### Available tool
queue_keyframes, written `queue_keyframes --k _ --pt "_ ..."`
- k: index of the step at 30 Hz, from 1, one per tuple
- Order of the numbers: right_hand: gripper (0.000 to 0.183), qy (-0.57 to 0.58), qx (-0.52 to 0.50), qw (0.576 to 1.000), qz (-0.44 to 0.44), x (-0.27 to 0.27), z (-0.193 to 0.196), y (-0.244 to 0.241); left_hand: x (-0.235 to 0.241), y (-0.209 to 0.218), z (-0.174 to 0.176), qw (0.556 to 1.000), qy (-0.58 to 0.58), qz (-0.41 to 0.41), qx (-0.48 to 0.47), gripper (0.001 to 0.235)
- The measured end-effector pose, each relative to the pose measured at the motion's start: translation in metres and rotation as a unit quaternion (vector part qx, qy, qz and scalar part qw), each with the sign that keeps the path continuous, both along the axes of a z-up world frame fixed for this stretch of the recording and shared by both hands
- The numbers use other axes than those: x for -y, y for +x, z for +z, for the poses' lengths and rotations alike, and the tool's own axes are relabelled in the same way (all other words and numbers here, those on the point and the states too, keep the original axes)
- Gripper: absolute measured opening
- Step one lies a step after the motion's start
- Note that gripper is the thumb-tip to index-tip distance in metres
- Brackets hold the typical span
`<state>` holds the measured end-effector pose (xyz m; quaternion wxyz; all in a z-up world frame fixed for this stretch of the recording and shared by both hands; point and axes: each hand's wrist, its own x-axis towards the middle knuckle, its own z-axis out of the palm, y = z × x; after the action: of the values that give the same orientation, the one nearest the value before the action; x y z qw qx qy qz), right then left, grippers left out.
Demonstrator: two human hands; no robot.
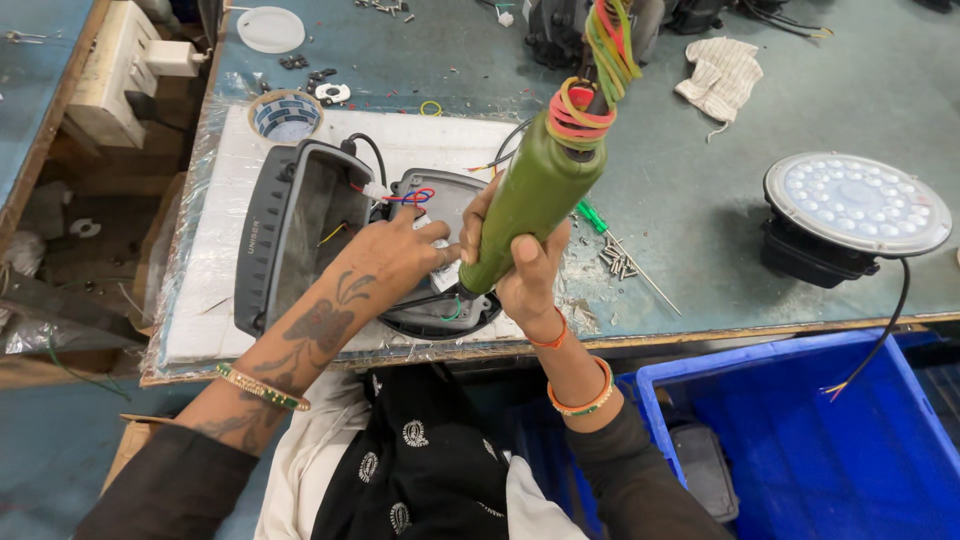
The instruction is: The person assembles an LED street light by inserting a driver into the housing, connecting wires, and applying sealant to the internal components using a green caulking gun. The person also handles the light housing and wires throughout the process.
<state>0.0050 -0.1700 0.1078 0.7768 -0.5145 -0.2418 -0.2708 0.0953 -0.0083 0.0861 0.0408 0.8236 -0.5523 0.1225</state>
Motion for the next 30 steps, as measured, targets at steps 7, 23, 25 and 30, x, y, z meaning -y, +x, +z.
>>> queue_keyframes --k 7,23,25,30 --pt "0.07 -0.002 0.005 1.0 0.002 0.0 0.002 0.002 -0.007 0.006 0.007 0.993 -0.037 -0.015 -0.107 0.051" --pt "0.072 0.008 0.006 1.0 -0.018 -0.003 -0.002 0.0 -0.009 0.008 -0.013 0.974 -0.105 -0.008 -0.199 0.058" --pt "0.073 0.003 0.003 1.0 -0.03 -0.004 -0.004 -0.003 -0.011 0.006 -0.013 0.973 -0.133 -0.021 -0.189 0.059" --pt "0.072 -0.021 0.021 0.998 -0.061 -0.007 -0.006 -0.007 -0.01 0.005 -0.002 0.971 -0.104 0.018 -0.217 0.058"
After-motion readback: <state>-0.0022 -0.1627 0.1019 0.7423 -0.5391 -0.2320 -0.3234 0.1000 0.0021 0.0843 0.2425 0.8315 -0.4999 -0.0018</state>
